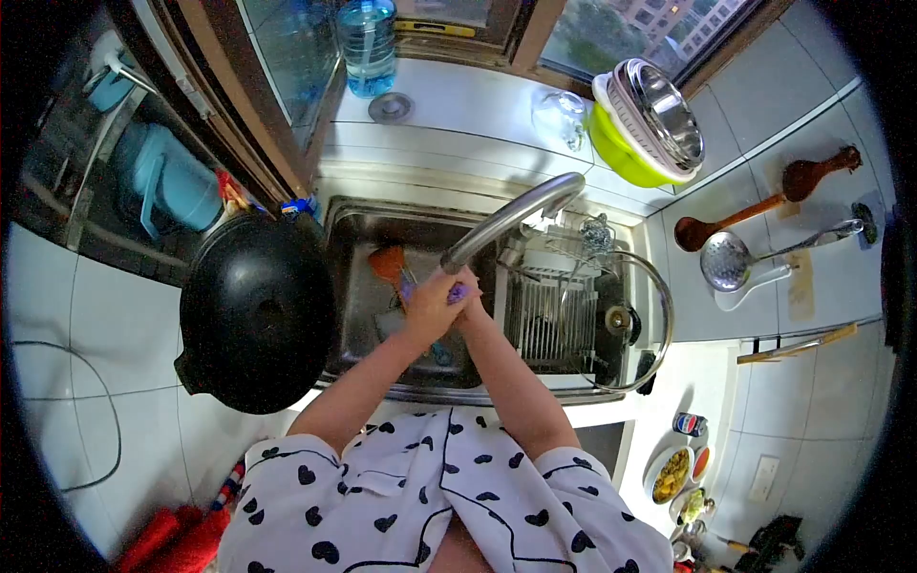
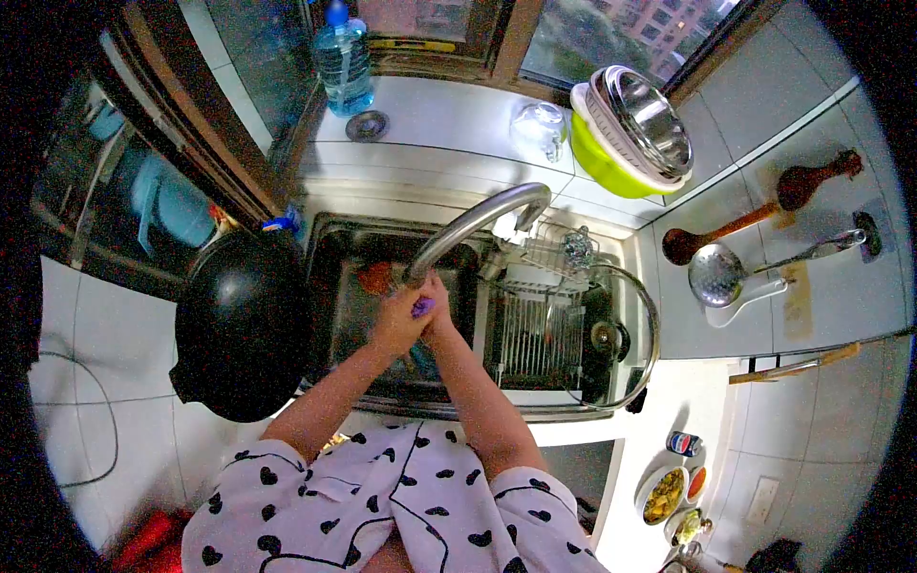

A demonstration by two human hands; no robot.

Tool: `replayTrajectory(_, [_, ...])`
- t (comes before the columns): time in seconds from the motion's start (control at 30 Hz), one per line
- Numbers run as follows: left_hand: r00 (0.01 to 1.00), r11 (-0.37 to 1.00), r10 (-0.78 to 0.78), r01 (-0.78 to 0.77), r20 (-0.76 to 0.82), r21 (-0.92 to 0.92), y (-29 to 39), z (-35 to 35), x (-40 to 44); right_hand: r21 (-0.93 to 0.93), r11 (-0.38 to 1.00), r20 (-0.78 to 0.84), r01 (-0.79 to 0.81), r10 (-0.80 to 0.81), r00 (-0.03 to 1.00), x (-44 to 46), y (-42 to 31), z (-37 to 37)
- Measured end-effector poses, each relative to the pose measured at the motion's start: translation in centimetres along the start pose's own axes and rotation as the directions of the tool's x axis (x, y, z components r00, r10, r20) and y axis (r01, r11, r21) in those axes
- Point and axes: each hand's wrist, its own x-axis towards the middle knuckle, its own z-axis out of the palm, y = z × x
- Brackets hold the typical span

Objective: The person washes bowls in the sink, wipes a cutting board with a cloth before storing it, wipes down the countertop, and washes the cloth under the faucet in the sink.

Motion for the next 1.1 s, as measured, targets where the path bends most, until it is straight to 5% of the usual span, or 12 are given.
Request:
replayTrajectory(0.07, [1.000,0.996,0.025,-0.025,-0.003,0.081,-4.3,1.4,0.2,-0.036,0.998,-0.119,-0.051,0.046,0.992,-1.6,-0.5,1.9])
replayTrajectory(0.17, [0.980,0.989,-0.142,0.137,-0.136,-0.049,-5.6,0.9,2.3,-0.608,0.785,-0.400,-0.118,-0.175,0.900,-2.6,-0.8,4.2])
replayTrajectory(0.2, [0.974,0.986,-0.167,0.168,-0.156,-0.005,-6.0,0.5,2.6,-0.486,0.873,-0.233,0.027,-0.160,0.959,-0.4,1.3,1.8])
replayTrajectory(0.37, [0.981,0.984,-0.177,0.175,-0.080,-0.024,-3.5,-1.2,1.5,-0.539,0.836,-0.019,0.103,-0.134,0.991,1.7,0.4,-1.1])
replayTrajectory(0.47, [0.962,0.985,-0.170,0.163,0.213,0.046,-5.1,-3.0,1.2,-0.495,0.869,0.054,0.000,0.031,0.998,0.0,-4.1,-0.2])
replayTrajectory(0.57, [0.865,0.950,-0.250,0.132,0.435,0.284,-3.7,-6.5,1.7,-0.643,0.755,0.198,0.131,-0.002,0.980,-2.7,-7.4,0.3])
replayTrajectory(0.7, [0.933,0.980,-0.152,0.185,0.327,-0.071,-5.8,-5.5,2.1,-0.654,0.712,0.229,0.255,-0.135,0.964,-1.3,-5.5,-3.3])
replayTrajectory(0.8, [0.921,0.833,-0.274,0.372,0.279,-0.409,-3.3,-4.0,2.0,-0.703,0.697,-0.045,0.139,-0.239,0.970,-1.8,-2.5,-2.2])
replayTrajectory(0.9, [0.919,0.843,-0.323,0.388,0.227,-0.371,-1.3,-2.9,1.5,-0.349,0.936,-0.229,-0.046,-0.038,0.973,-0.3,1.4,-2.7])
replayTrajectory(1.0, [0.922,0.789,-0.273,0.377,0.273,-0.484,-1.6,-2.2,0.8,0.069,0.910,0.043,-0.409,0.407,0.913,-4.0,-1.5,0.2])
replayTrajectory(1.07, [0.924,0.788,-0.279,0.376,0.261,-0.488,-1.6,-3.1,1.0,0.214,0.910,0.075,-0.355,0.347,0.935,-1.6,0.4,-2.0])
replayTrajectory(1.1, [0.906,0.650,-0.354,0.418,0.233,-0.634,-2.4,-3.1,1.1,0.284,0.902,0.088,-0.325,0.313,0.946,-0.8,1.1,-2.8])
